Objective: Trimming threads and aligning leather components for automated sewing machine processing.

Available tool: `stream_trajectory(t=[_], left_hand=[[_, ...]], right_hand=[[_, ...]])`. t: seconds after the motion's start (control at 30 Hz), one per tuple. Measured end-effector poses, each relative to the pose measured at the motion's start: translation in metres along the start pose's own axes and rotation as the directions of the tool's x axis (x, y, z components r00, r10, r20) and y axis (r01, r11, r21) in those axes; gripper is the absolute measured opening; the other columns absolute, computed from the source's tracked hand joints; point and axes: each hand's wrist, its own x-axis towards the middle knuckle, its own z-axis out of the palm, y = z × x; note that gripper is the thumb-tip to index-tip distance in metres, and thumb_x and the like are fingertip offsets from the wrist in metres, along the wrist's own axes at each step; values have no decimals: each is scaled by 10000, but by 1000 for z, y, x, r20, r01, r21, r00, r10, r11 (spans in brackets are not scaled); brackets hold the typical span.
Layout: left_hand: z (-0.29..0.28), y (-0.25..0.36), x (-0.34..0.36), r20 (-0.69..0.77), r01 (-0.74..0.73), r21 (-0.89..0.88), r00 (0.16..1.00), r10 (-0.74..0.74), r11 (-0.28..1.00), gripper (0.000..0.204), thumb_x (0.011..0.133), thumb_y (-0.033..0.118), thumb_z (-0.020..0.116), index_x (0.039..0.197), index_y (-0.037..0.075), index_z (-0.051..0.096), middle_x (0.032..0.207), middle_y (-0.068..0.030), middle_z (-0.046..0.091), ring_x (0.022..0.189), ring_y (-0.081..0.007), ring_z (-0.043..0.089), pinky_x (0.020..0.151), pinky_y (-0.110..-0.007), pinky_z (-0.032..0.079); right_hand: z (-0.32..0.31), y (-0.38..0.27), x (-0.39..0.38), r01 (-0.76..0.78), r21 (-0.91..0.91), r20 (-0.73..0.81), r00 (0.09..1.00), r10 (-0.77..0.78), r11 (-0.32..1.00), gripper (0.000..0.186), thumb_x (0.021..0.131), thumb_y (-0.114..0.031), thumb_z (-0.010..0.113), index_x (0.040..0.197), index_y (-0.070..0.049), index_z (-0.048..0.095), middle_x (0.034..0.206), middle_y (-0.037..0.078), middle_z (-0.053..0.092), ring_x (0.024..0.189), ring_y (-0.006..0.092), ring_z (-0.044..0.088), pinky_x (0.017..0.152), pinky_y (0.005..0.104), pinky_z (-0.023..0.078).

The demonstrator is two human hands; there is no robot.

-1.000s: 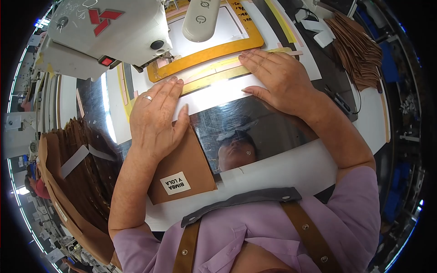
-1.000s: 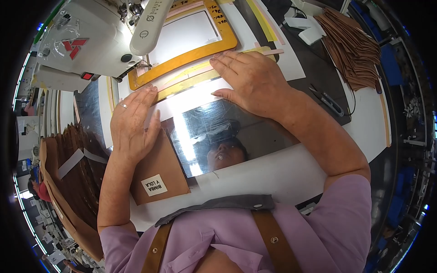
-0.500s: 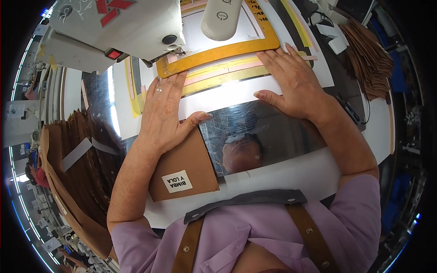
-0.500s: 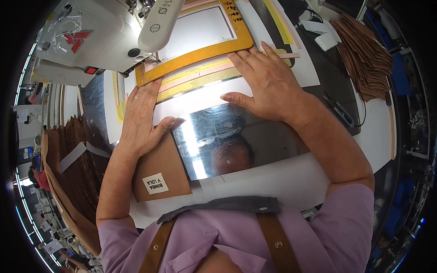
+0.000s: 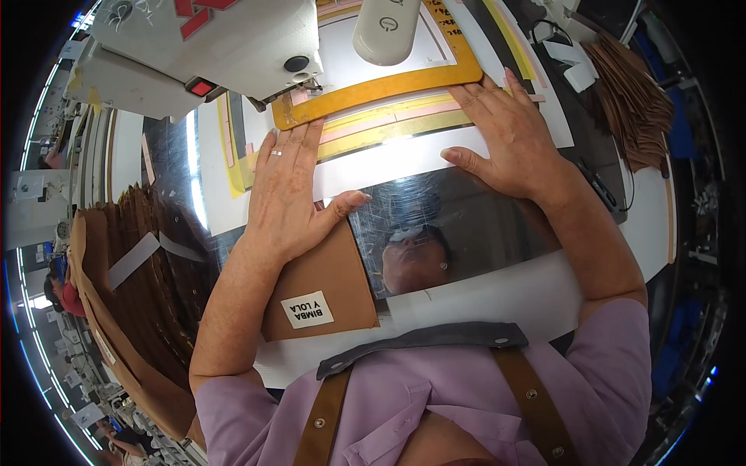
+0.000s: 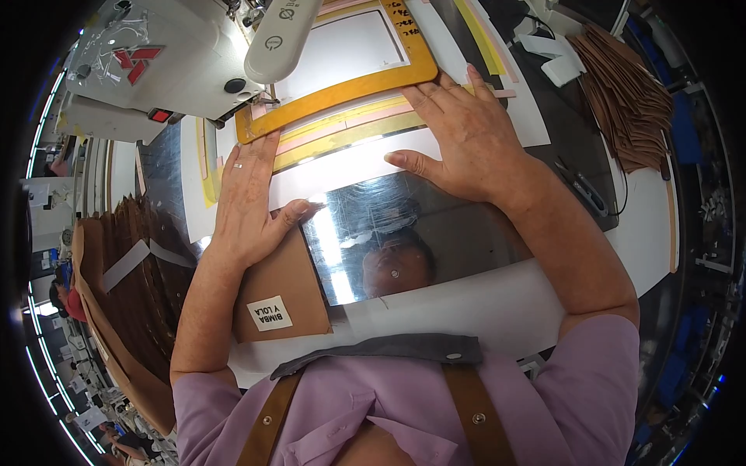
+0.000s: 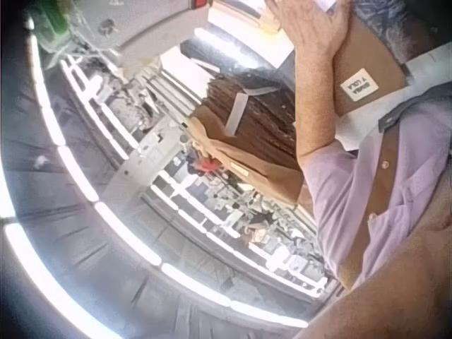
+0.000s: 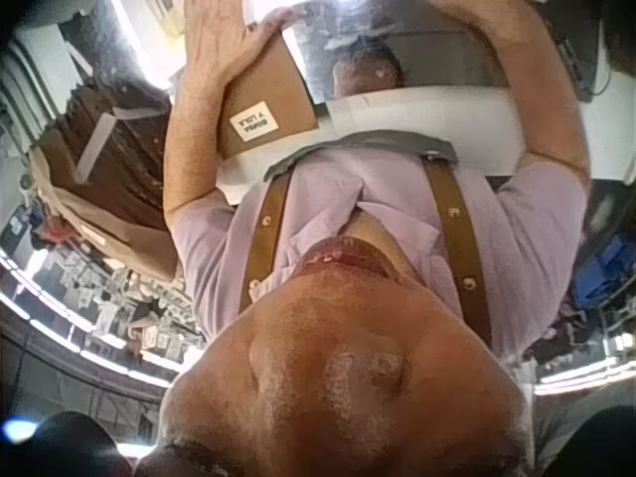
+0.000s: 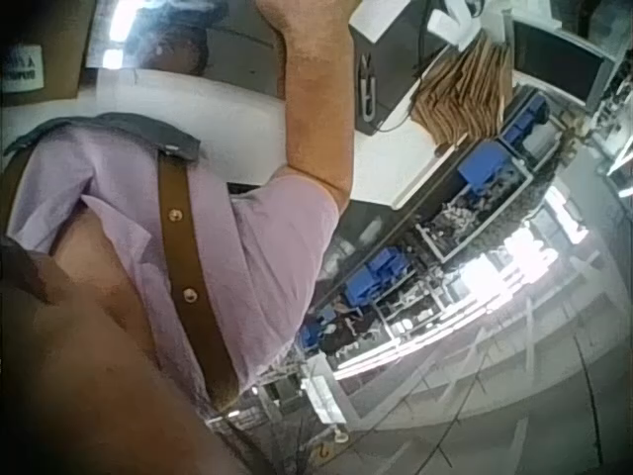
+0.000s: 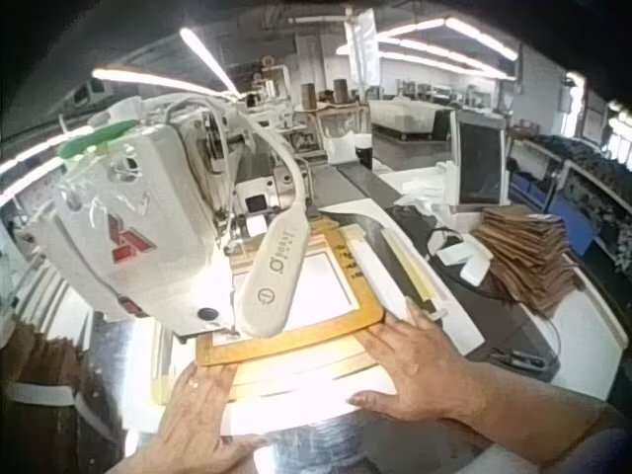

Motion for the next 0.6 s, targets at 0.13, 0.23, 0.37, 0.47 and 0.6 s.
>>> stream_trajectory(t=[0.13,0.23,0.37,0.47,0.6], left_hand=[[0,-1,3,9,-19,22,1000,18,1000,1116,892,839,448,1506,-92,402,1448,-315,517,1417,-418,461,1235,-606,204],[0,-3,7,19,-25,21,1000,24,999,1113,889,842,448,1519,-73,396,1432,-307,538,1402,-415,483,1238,-604,195],[-1,-3,10,44,-2,-35,999,4,999,1100,881,844,461,1529,-43,398,1402,-282,573,1383,-404,509,1235,-601,184],[0,-3,10,28,-4,-12,1000,4,1000,1086,882,846,456,1529,-25,405,1387,-272,583,1370,-399,520,1226,-607,186],[0,-2,12,42,11,-24,999,-10,1000,1086,877,855,448,1524,-16,415,1381,-270,583,1361,-400,526,1220,-614,184]], right_hand=[[0,1,0,3,21,-9,1000,-2,1000,914,953,-749,478,1454,14,534,1382,270,598,1427,427,453,1240,600,210],[1,-1,-1,10,0,-13,1000,-10,1000,903,952,-749,481,1460,-5,538,1376,279,596,1444,443,424,1237,607,212],[2,0,2,29,8,-29,999,-29,1000,900,951,-749,482,1469,-14,533,1368,281,598,1460,459,392,1226,627,219],[3,-2,4,19,9,-30,999,-19,1000,928,935,-771,485,1460,-8,541,1375,289,587,1465,494,367,1212,657,218],[10,-7,10,-57,8,-10,998,57,998,968,913,-814,463,1431,-3,566,1374,356,545,1478,559,297,1185,718,182]])
